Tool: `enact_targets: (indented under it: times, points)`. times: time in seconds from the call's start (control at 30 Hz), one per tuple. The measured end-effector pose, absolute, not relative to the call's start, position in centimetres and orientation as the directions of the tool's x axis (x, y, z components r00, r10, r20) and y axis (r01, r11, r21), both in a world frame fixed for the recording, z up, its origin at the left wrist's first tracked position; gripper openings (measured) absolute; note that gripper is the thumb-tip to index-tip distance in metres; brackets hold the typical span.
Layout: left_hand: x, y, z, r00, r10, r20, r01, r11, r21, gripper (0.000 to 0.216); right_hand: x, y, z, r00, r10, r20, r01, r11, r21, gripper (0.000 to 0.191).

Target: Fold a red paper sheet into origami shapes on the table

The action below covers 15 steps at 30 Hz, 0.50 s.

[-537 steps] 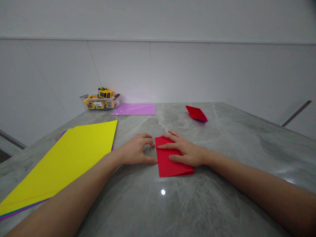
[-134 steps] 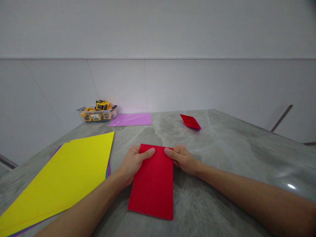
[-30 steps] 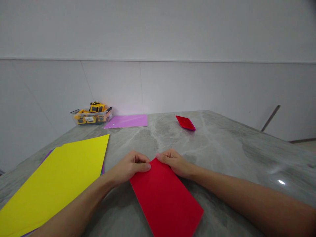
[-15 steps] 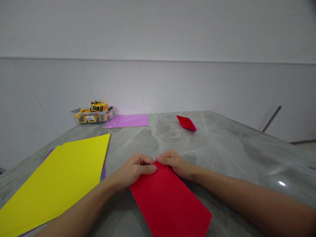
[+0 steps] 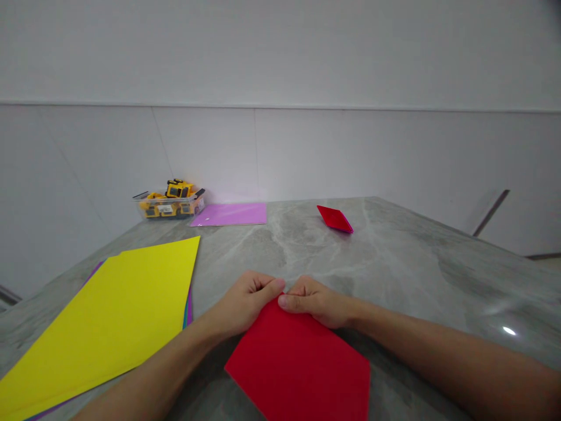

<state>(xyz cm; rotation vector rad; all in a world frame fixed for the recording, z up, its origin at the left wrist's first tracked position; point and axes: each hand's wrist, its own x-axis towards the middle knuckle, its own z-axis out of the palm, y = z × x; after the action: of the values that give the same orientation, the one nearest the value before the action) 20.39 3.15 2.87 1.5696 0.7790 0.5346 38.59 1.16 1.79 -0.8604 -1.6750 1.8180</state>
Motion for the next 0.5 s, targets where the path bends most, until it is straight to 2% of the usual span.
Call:
enact_targets:
  times: [0.27, 0.5]
  points:
    - [20.36, 2.90, 3.19, 0.684, 0.723, -0.098, 0.121, 0.020, 0.992, 0.051, 38.82, 1.24, 1.99, -0.693, 0.717, -0.069, 0.021, -0.076, -0.997, 0.058]
    - [20.04, 3.53, 3.17, 0.651, 0.755, -0.083, 0.169, -0.038, 0.985, 0.051, 38.77, 1.44, 2.03, -0.681, 0.724, -0.107, 0.091, -0.062, -0.994, 0.059]
